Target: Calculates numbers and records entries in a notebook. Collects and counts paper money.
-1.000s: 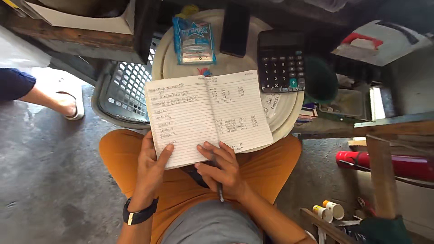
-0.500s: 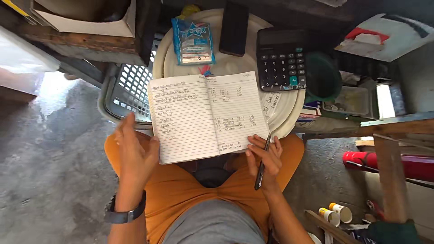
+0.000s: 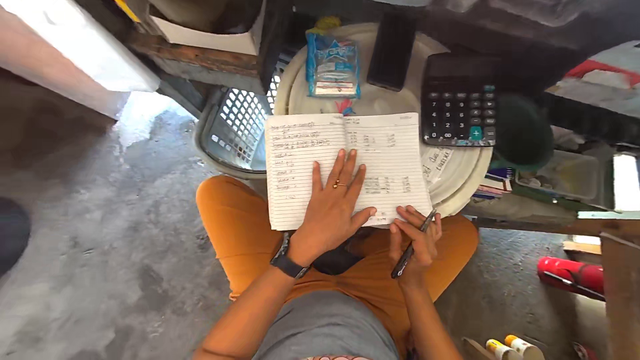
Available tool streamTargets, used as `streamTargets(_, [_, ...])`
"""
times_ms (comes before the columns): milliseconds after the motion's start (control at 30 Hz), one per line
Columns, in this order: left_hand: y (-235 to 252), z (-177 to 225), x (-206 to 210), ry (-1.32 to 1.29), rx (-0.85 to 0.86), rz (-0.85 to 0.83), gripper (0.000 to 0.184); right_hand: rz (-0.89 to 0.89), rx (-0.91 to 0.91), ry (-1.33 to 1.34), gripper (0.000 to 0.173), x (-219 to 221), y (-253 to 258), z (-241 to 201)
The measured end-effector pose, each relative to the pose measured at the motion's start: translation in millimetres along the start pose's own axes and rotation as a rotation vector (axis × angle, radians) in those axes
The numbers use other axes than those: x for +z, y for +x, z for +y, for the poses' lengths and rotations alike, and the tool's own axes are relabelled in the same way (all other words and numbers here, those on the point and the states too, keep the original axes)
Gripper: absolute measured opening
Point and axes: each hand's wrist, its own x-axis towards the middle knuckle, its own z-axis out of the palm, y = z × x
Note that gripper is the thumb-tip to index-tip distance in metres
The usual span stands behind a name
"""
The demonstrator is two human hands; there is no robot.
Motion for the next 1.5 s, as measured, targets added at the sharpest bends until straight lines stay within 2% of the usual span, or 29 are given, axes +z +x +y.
streamTargets(300, [0,-1,1,0.001,0.025,0.0,0.074,-0.003,0.034,-0.038,0.02,-5,3,-8])
streamTargets(400, [0,-2,3,0.011,0.025,0.004,0.075,-0.024,0.103,-0.087,0.022,-13,9,-21])
streamTargets(600, [1,-3,4,-0.012,0.024,0.008,0.076,-0.199,0.316,-0.219,0.052,-37,13,-56])
streamTargets(700, [-6,-5,-11,-0.249,-0.002,0.078,0.078,-0.22,0.349,-0.215,0.059,-35,12,-61])
streamTargets(767, [-20,-21,-36,-0.335,-0.033,0.109,0.074,-0.209,0.354,-0.215,0.059,-35,14,-61])
streamTargets(833, [-42,-58,-57,-0.247,-0.011,0.111,0.071,-0.199,0.344,-0.22,0.058,-36,16,-59])
streamTargets(900, [-59,-98,-67,-0.164,-0.028,0.046,0.08,-0.198,0.319,-0.23,0.055,-35,17,-54])
streamTargets(967, [-66,-115,-69,-0.13,-0.067,0.016,0.082,-0.212,0.307,-0.233,0.054,-34,18,-52])
streamTargets(1000, [-65,-117,-67,-0.12,-0.067,0.042,0.077,-0.216,0.31,-0.23,0.053,-34,19,-52])
streamTargets(1067, [-59,-115,-62,-0.075,-0.025,0.143,0.055,-0.214,0.317,-0.228,0.053,-36,20,-52])
streamTargets(1133, [-47,-104,-63,-0.068,0.002,0.331,0.029,-0.198,0.309,-0.221,0.053,-38,21,-50])
streamTargets(1167, [-39,-90,-66,-0.095,-0.022,0.443,0.031,-0.177,0.302,-0.209,0.053,-38,21,-50])
streamTargets(1200, [-30,-68,-70,-0.168,-0.07,0.528,0.049,-0.151,0.299,-0.181,0.054,-39,19,-50])
streamTargets(1267, [-10,-12,-68,-0.475,-0.128,0.57,0.102,-0.08,0.291,-0.078,0.053,-40,16,-49])
streamTargets(1300, [-1,17,-58,-0.671,-0.129,0.525,0.113,-0.041,0.292,-0.005,0.052,-41,18,-47])
streamTargets(1333, [5,44,-40,-0.813,-0.1,0.435,0.115,-0.002,0.309,0.078,0.051,-43,20,-47])
streamTargets(1367, [7,65,-20,-0.843,-0.057,0.32,0.114,0.036,0.345,0.155,0.048,-44,24,-47])
streamTargets(1400, [7,81,-1,-0.749,0.003,0.213,0.104,0.067,0.395,0.217,0.045,-46,28,-47])
streamTargets(1467, [8,99,24,-0.467,0.082,0.05,0.071,0.095,0.498,0.297,0.042,-45,32,-43])
streamTargets(1500, [9,101,28,-0.405,0.099,-0.003,0.062,0.085,0.537,0.322,0.042,-44,31,-39])
